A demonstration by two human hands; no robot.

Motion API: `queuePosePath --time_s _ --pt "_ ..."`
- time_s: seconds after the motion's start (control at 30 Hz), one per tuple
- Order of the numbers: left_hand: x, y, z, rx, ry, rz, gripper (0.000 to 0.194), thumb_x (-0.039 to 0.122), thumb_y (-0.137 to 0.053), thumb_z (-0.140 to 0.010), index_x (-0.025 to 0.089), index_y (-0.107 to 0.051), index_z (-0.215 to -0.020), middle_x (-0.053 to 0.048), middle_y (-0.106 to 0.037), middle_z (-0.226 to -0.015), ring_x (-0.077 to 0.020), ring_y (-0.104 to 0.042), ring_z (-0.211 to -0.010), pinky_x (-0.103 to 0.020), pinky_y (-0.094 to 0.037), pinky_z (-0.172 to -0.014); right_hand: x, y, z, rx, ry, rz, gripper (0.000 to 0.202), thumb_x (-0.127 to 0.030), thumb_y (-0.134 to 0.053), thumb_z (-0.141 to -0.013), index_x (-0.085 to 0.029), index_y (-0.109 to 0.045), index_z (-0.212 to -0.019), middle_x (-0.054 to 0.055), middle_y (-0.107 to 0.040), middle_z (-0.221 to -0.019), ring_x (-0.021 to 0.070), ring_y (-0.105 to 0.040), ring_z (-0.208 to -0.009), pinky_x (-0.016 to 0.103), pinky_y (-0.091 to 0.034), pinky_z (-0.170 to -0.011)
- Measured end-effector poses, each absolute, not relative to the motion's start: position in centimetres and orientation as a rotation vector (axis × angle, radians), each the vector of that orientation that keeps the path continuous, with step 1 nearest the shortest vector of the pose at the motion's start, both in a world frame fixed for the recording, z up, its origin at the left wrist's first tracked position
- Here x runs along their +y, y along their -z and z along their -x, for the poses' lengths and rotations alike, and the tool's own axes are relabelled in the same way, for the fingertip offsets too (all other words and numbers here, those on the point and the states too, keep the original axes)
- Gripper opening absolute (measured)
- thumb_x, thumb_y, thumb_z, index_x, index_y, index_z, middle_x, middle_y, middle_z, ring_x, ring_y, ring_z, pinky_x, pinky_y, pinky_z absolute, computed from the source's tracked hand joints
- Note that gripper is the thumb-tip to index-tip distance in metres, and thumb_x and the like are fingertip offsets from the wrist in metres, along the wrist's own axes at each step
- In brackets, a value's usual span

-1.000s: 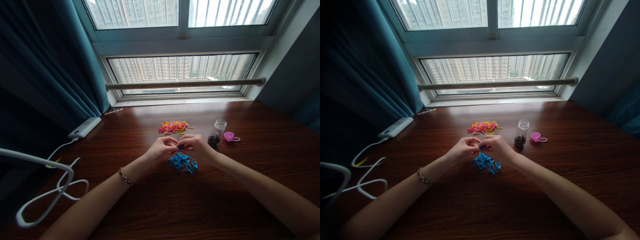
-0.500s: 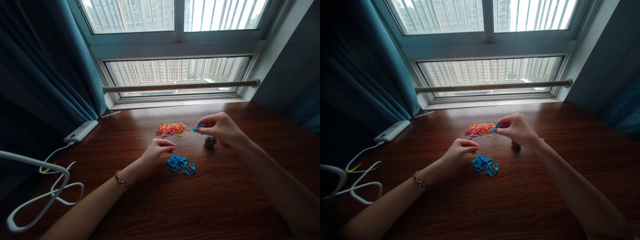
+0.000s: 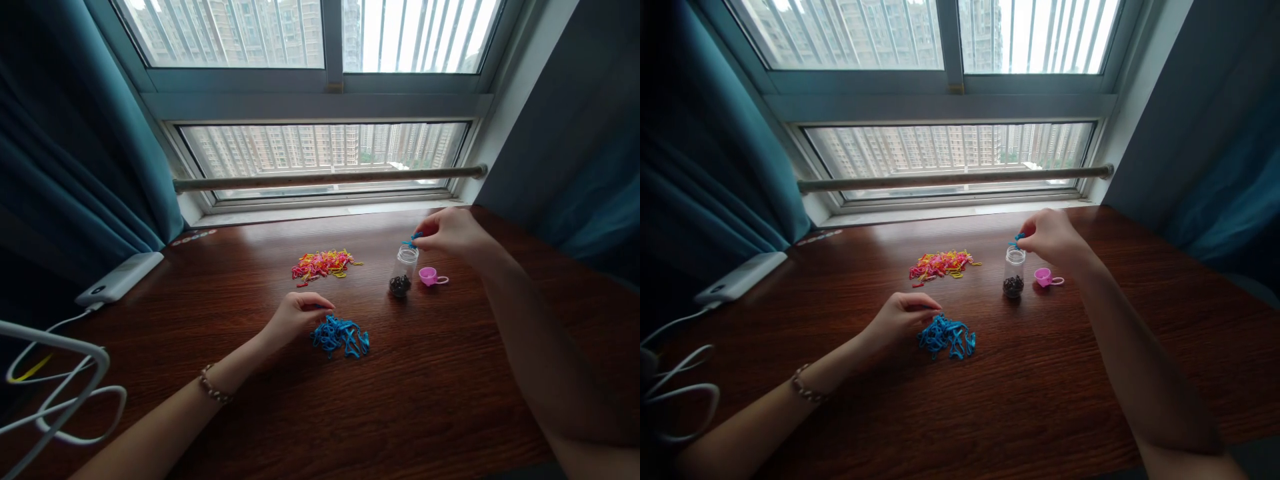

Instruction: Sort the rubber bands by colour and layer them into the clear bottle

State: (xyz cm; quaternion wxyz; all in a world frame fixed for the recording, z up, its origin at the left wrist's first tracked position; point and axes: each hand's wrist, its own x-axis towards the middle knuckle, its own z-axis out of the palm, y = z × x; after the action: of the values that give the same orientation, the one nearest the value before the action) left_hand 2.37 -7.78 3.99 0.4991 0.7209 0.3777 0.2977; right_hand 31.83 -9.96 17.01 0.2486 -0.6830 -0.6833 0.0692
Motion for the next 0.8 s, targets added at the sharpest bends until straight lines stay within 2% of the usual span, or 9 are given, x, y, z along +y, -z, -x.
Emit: queuePosePath --time_s 0.37,0.6,0.8 --pt "-7.72 -3.80 -2.42 0.907 -0.696 -1.761 0.025 0.034 -0.066 -0.068 0.012 -0.069 -0.078 -0.006 -0.064 -0.073 -0.0125 -0.057 -0.062 -0.022 -0.046 -0.057 -9.37 -16.28 -31.74 -1.972 -0.192 1.809 0.011 -0.023 -0.065 -0.062 -0.015 -0.071 -0.066 0.002 -0.063 -0.054 0.0139 -0.058 -0.055 0.021 -0.039 -0.046" --pt "-7.83 -4.08 -2.23 0.911 -0.753 -1.994 0.021 0.032 -0.063 -0.072 0.013 -0.070 -0.079 -0.007 -0.061 -0.080 -0.0137 -0.056 -0.071 -0.022 -0.045 -0.062 -9.61 -16.62 -31.84 -1.988 -0.184 1.797 0.011 -0.024 -0.066 -0.064 -0.015 -0.072 -0.067 0.003 -0.065 -0.059 0.0151 -0.059 -0.058 0.023 -0.041 -0.049" --pt "-8.00 -4.06 -2.28 0.922 -0.697 -2.021 0.022 0.028 -0.062 -0.072 0.014 -0.067 -0.088 -0.007 -0.064 -0.086 -0.0156 -0.058 -0.077 -0.024 -0.047 -0.067 -9.79 -16.62 -31.65 -1.995 -0.185 1.781 0.008 -0.022 -0.066 -0.063 -0.016 -0.071 -0.066 0.002 -0.065 -0.058 0.0151 -0.059 -0.058 0.023 -0.042 -0.050"
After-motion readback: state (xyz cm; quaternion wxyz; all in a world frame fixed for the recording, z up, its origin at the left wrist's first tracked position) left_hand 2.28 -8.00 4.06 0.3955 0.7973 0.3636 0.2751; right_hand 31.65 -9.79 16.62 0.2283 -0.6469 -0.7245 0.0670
